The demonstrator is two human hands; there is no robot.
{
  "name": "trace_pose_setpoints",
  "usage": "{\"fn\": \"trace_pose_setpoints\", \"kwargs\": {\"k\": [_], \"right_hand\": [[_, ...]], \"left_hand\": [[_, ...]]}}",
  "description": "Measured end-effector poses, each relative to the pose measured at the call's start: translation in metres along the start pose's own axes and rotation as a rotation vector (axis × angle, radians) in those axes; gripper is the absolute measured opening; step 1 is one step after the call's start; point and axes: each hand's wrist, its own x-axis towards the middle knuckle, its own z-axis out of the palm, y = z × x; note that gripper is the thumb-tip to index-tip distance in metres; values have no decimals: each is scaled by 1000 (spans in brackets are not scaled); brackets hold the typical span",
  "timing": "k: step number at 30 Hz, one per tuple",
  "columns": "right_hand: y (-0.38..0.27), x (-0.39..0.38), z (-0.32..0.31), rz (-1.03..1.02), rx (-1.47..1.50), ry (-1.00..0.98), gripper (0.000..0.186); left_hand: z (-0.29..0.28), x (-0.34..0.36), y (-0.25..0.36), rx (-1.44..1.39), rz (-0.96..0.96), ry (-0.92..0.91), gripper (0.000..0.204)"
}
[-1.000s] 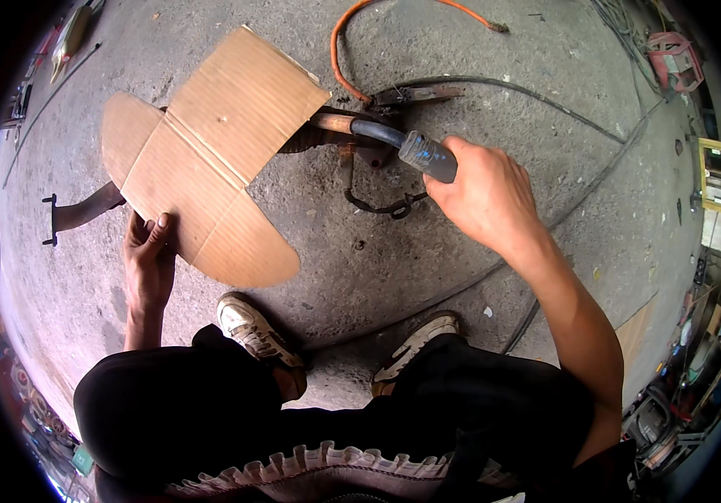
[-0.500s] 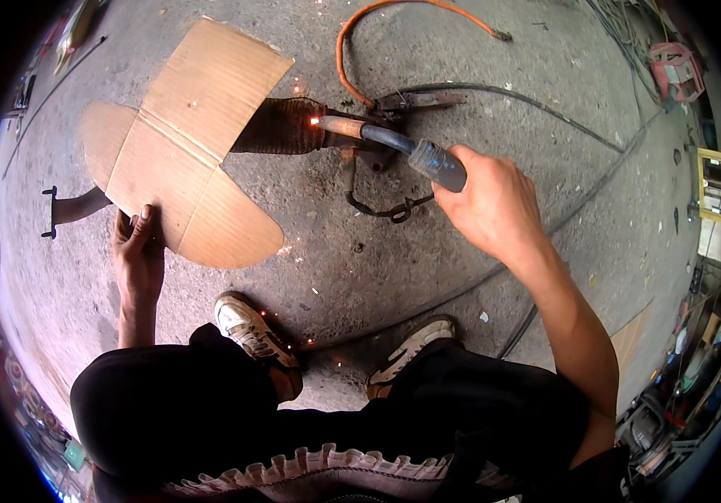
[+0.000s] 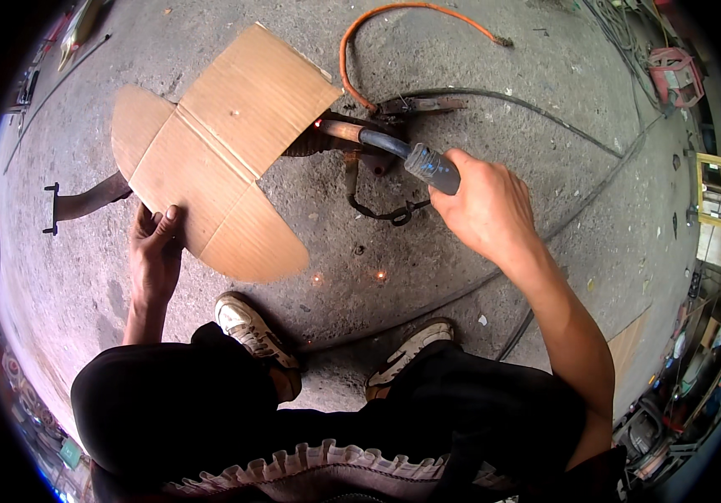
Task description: The person welds an exhaust pipe on the ground using a welding torch, while holding a piece of cardboard as a heat shield.
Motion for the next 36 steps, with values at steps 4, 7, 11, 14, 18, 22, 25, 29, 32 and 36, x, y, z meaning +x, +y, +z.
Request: {"fn": "trace_pose_setpoints", "kwargs": {"k": [4, 7, 11, 14, 18, 22, 25, 29, 32, 36], "right_hand": [[2, 2, 3, -22, 1, 11, 37], [2, 2, 3, -25, -6, 12, 36], [1, 1, 2, -8, -13, 22, 36], [3, 0, 3, -31, 41, 37, 38], [1, -3, -4, 22, 42, 12, 37], [0, -2, -4, 24, 43, 0, 36], [6, -1, 1, -8, 36, 36, 36], [5, 0, 2, -18, 27, 19, 36], [5, 0, 2, 1, 14, 10, 36], [6, 0, 2, 0, 9, 10, 37]], "left_hand": [[5, -4, 3, 23, -3, -37, 51], [12, -5, 4, 21, 12, -18, 47], [21, -8, 7, 18, -17, 7, 49], [14, -7, 8, 9, 0, 0, 47], [-19, 7, 3, -50, 91, 15, 44], [-38, 12, 3, -114, 118, 138, 37], [-29, 9, 5, -84, 133, 184, 39], [-31, 6, 7, -76, 123, 157, 40], [-28, 8, 1, -115, 111, 162, 42], [5, 0, 11, -99, 84, 201, 50]]}}
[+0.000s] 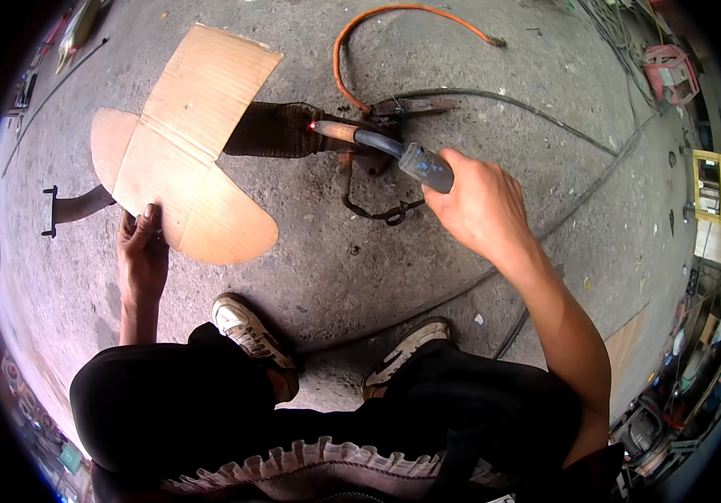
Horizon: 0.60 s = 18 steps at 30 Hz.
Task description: The person welds an exhaust pipe on the ground using a welding torch, while holding a piece of cardboard as a heat shield.
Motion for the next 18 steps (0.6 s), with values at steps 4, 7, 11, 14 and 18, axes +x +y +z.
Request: {"fn": "trace_pose_setpoints", "kwargs": {"k": [4, 7, 11, 14, 18], "right_hand": [[1, 0, 1, -24, 5, 8, 38], [-1, 0, 2, -41, -2, 17, 38], [-3, -1, -1, 5, 5, -3, 39], [-4, -1, 0, -5, 4, -12, 38], [-5, -1, -1, 5, -10, -16, 39]], "left_hand": [[0, -2, -2, 57, -5, -123, 52], [8, -8, 0, 73, -34, -132, 50], [-4, -2, -10, 101, -86, -211, 53], [-5, -4, -6, 107, -85, -239, 56], [4, -7, -4, 71, -80, -230, 57]]}}
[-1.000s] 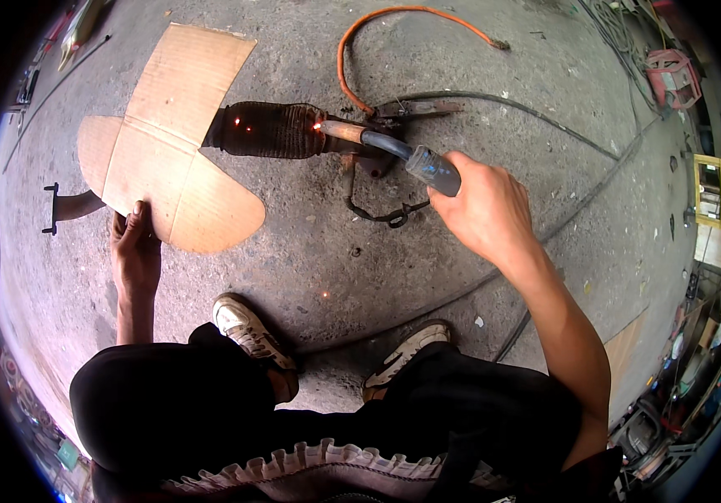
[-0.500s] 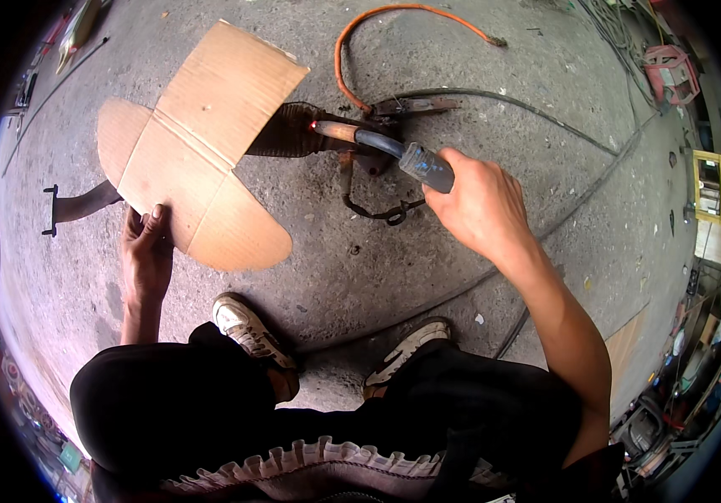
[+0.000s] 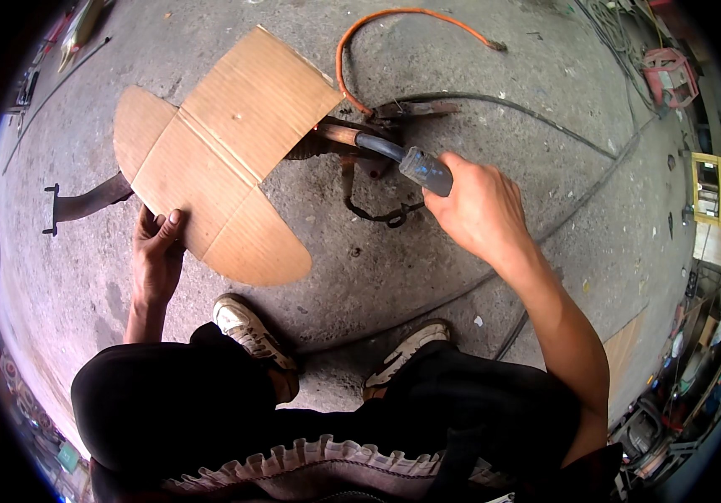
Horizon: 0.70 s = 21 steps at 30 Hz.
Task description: The person welds an exhaust pipe on the ground using a welding torch, while holding a piece of cardboard as a heat shield.
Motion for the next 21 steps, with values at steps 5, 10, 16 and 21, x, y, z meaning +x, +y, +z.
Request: {"fn": "trace_pose_setpoints", "kwargs": {"k": [5, 10, 16, 21], "right_hand": [[3, -2, 2, -41, -34, 46, 34], [2, -6, -3, -11, 32, 38, 34], [3, -4, -3, -7, 24, 25, 33], [3, -4, -4, 13, 18, -9, 32]], "left_hand": [[-10, 1, -4, 14, 7, 9, 57], [-25, 8, -4, -20, 78, 83, 55], [-48, 13, -7, -87, 99, 168, 44], [-46, 14, -8, -120, 83, 165, 44]]}}
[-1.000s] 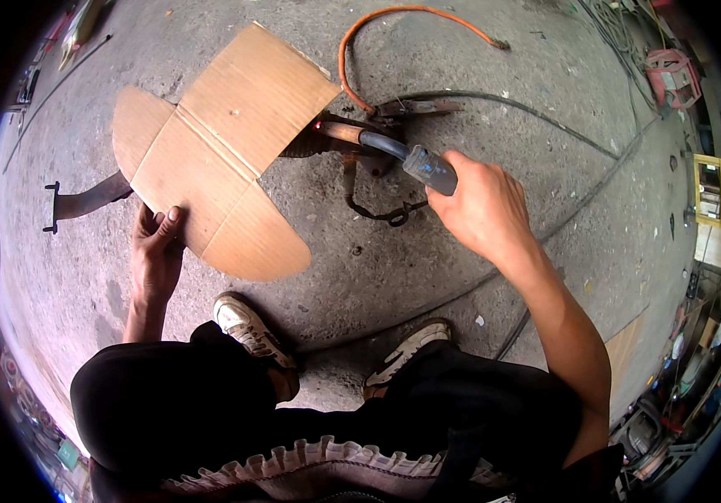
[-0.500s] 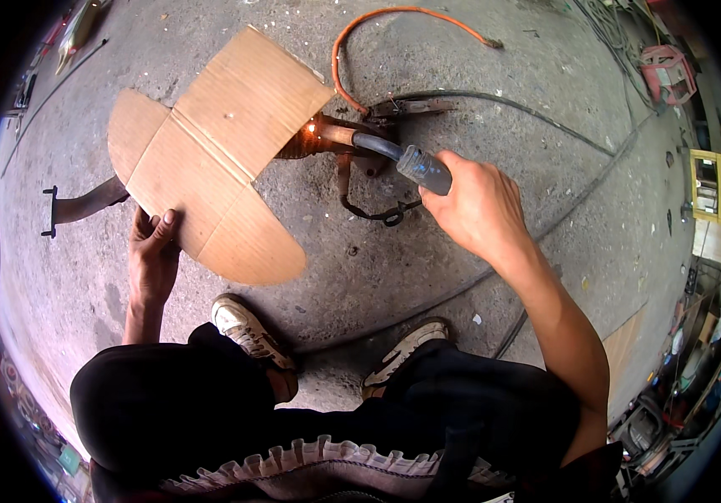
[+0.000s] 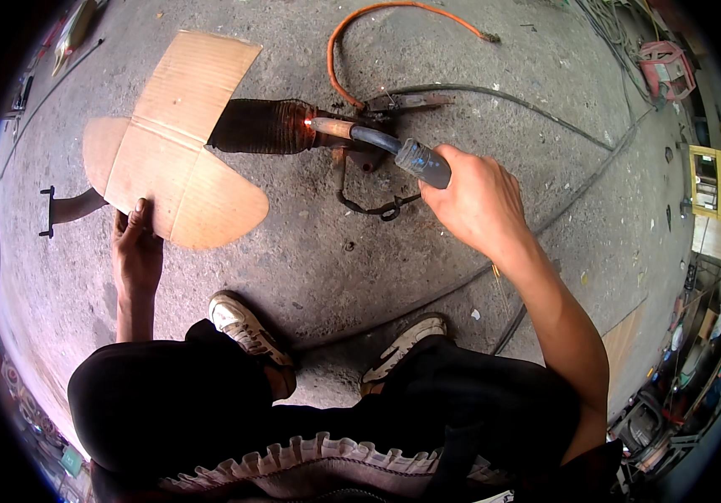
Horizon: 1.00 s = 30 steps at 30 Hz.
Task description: The person welds an exhaust pipe on the ground using a welding torch, while holding a piece of cardboard as a heat shield.
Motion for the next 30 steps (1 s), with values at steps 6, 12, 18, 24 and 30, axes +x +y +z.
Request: {"fn": "trace_pose_setpoints", "kwargs": {"k": [6, 12, 18, 24, 30], "right_hand": [[0, 0, 0, 8, 10, -2, 32], [-2, 0, -1, 21, 11, -16, 32], [-2, 0, 0, 23, 7, -6, 32], [-5, 2, 3, -4, 3, 0, 35], [-2, 5, 8, -15, 8, 31, 36]], "left_hand": [[7, -3, 1, 9, 14, -18, 48], [14, -4, 1, 17, 19, -18, 48], [6, -2, -1, 10, 1, -48, 48], [28, -14, 5, 44, 13, -44, 53], [39, -20, 5, 57, -68, -132, 55]]}}
